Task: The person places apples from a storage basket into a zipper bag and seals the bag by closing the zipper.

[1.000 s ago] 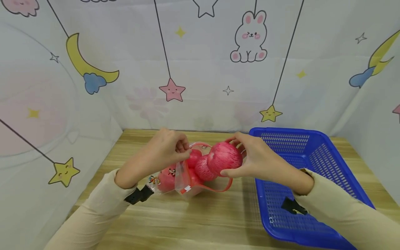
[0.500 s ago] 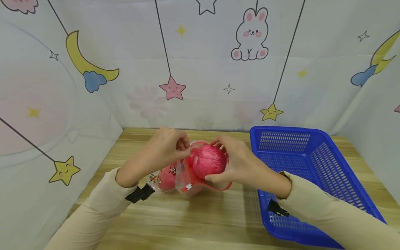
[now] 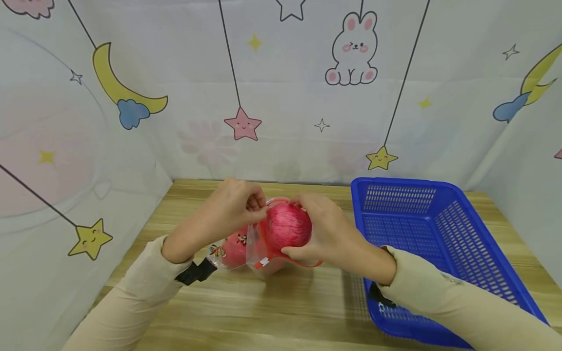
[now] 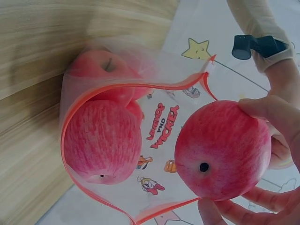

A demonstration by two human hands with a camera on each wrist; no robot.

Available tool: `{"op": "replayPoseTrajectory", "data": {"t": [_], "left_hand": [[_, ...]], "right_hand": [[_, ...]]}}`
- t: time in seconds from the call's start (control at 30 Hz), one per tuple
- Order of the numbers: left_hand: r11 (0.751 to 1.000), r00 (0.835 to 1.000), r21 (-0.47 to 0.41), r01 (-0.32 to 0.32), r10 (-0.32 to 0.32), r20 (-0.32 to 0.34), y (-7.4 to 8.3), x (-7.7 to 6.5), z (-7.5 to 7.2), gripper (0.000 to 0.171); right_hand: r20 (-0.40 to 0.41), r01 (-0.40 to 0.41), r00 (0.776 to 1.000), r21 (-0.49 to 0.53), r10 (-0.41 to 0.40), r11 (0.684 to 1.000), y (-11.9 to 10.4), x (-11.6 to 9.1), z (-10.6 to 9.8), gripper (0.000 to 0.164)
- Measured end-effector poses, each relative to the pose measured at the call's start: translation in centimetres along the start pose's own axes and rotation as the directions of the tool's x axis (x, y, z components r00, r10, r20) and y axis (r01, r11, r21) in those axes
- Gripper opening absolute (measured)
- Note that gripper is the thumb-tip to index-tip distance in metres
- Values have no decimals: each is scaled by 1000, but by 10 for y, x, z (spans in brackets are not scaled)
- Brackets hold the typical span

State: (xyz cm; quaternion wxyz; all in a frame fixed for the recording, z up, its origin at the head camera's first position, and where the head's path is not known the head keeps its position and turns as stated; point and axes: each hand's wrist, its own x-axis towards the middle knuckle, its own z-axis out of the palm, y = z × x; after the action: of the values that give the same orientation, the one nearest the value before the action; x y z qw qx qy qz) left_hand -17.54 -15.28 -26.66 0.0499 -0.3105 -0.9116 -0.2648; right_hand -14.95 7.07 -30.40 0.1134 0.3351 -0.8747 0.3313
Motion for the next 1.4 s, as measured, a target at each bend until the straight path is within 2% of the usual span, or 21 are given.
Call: {"op": "replayPoseTrajectory", "data": {"t": [0.17,0.3,0.37,0.53,0.7,0.8,1.0,1.27,1.4], "left_hand": [[1000,1000,-10,-17,17,-13,-2,1,-1,12],[1000,1000,-16,-11,11,-14,-2,-1,-2,12],[1000,1000,-14,2,-2,-10,-2,-2,-2,11],[1000,1000,-15,22,-22,-9,-3,-4,-2,11],[1000,1000,-13,13,-13,-22,-3,-3,-2,10],[1000,1000,-12,18,-18,-26,-2,-2,-2,10],[999,999,-31,22,-23,-28,-1,-2,1,9],[999,998,-31,-28,26,-59,-2,-2,5,10],[999,996,-25,-45,43,-74,-2,-2,7,12]], "right_hand": [[-36,23,999,-82,-26,996,0,1,5,73],[-59,46,997,-106,-53,993,0,1,12,73],[-56,63,996,-101,-69,993,1,0,17,66],[-71,152,985,-90,-158,984,5,-2,25,35],[-93,222,969,-89,-230,971,10,-3,27,34],[-75,214,973,-80,-220,974,13,-3,24,33],[-26,120,992,-69,-122,990,18,-5,12,29],[-31,18,999,-37,-20,999,33,-4,-5,29],[-45,18,999,-84,-21,996,45,-3,-11,30]]}}
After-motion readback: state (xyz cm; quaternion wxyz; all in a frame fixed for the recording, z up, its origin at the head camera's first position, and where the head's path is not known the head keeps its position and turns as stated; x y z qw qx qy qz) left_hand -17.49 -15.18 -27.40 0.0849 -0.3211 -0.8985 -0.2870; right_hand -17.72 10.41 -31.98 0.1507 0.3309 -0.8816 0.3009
